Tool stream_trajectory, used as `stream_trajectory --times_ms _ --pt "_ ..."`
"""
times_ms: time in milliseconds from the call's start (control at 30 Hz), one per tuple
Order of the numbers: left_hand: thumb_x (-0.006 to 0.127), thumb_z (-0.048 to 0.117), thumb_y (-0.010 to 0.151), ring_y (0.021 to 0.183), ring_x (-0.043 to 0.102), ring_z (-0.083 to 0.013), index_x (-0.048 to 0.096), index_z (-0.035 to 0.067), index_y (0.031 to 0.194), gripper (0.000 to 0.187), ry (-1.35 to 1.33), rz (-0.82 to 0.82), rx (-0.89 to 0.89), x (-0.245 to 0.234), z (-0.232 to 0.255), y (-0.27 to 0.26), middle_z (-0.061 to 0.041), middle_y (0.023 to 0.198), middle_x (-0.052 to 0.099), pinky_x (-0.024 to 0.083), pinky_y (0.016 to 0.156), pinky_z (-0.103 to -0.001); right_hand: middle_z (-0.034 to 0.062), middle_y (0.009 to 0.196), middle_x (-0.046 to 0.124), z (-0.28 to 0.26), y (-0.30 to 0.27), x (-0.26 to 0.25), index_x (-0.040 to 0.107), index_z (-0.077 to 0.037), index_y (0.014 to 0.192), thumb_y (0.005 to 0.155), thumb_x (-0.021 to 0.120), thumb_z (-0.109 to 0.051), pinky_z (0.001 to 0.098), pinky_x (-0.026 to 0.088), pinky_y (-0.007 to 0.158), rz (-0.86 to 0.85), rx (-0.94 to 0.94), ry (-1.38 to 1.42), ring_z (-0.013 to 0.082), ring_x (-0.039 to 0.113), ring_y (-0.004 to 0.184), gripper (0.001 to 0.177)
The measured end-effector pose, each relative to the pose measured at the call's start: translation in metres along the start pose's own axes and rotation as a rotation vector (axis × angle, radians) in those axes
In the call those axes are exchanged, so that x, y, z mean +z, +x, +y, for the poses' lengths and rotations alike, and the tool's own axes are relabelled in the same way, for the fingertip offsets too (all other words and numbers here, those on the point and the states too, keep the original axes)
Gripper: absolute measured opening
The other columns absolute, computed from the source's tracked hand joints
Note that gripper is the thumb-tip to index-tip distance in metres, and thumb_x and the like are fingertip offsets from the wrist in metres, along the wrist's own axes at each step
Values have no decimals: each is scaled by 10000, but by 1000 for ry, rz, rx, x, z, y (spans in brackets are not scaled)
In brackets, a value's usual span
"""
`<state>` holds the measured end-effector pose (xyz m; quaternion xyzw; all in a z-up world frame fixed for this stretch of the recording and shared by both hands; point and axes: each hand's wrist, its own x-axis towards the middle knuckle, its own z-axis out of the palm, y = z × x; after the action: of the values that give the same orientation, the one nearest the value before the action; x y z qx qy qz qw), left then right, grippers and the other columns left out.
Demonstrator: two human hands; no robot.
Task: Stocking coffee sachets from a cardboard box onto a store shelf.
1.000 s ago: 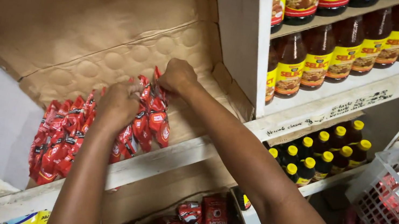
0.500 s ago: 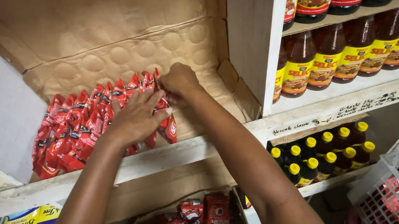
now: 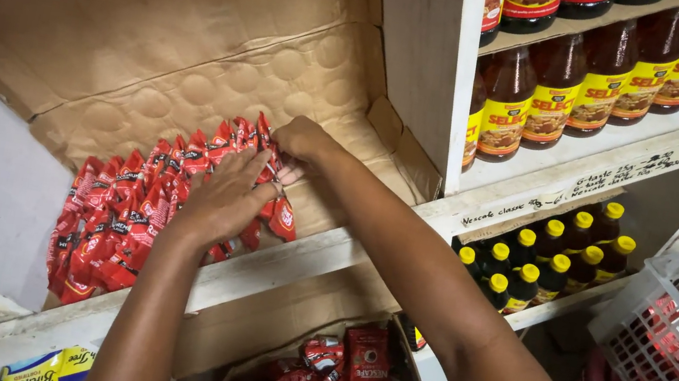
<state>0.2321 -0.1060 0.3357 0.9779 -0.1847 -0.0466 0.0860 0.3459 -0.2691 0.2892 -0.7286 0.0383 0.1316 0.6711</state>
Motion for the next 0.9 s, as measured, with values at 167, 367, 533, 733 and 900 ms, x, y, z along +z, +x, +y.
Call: stream_trajectory --times_ms 167,367,533,733,900 --pt "351 531 939 1579 78 -233 192 266 1621 748 7 9 27 0 1 -3 -34 1717 97 76 1211 -629 256 808 710 13 20 -2 682 95 938 973 559 -174 497 640 516 -15 -8 36 359 734 592 297" --pt "348 495 923 1580 67 -280 216 327 1617 726 20 -35 4 -10 15 -11 -65 1718 72 53 1202 -672 201 725 707 6 1 -5 693 58 920 1013 509 -369 456 601 483 -23 27 -71 303 689 528 474" --pt "348 457 923 1585 53 -298 230 318 1618 719 -6 -43 -14 -12 19 -9 -93 1716 73 28 1197 -689 167 636 678 11 9 -10 699 32 904 1026 411 -509 418 530 427 -21 15 -147 273 636 463 624" --pt "336 473 944 1580 64 -289 211 285 1624 717 8 9 23 -12 14 -8 -123 1699 102 4 1203 -674 146 590 622 15 8 -16 689 2 965 1004 321 -630 389 470 378 -5 -55 -104 241 607 418 733" --pt "377 401 990 1506 283 -348 347 138 1572 639 -94 355 33 -30 25 -35 -175 1607 348 125 1163 -681 72 591 612 27 18 -22 690 -49 1033 986 334 -680 364 469 379 34 -124 -38 212 603 405 727"
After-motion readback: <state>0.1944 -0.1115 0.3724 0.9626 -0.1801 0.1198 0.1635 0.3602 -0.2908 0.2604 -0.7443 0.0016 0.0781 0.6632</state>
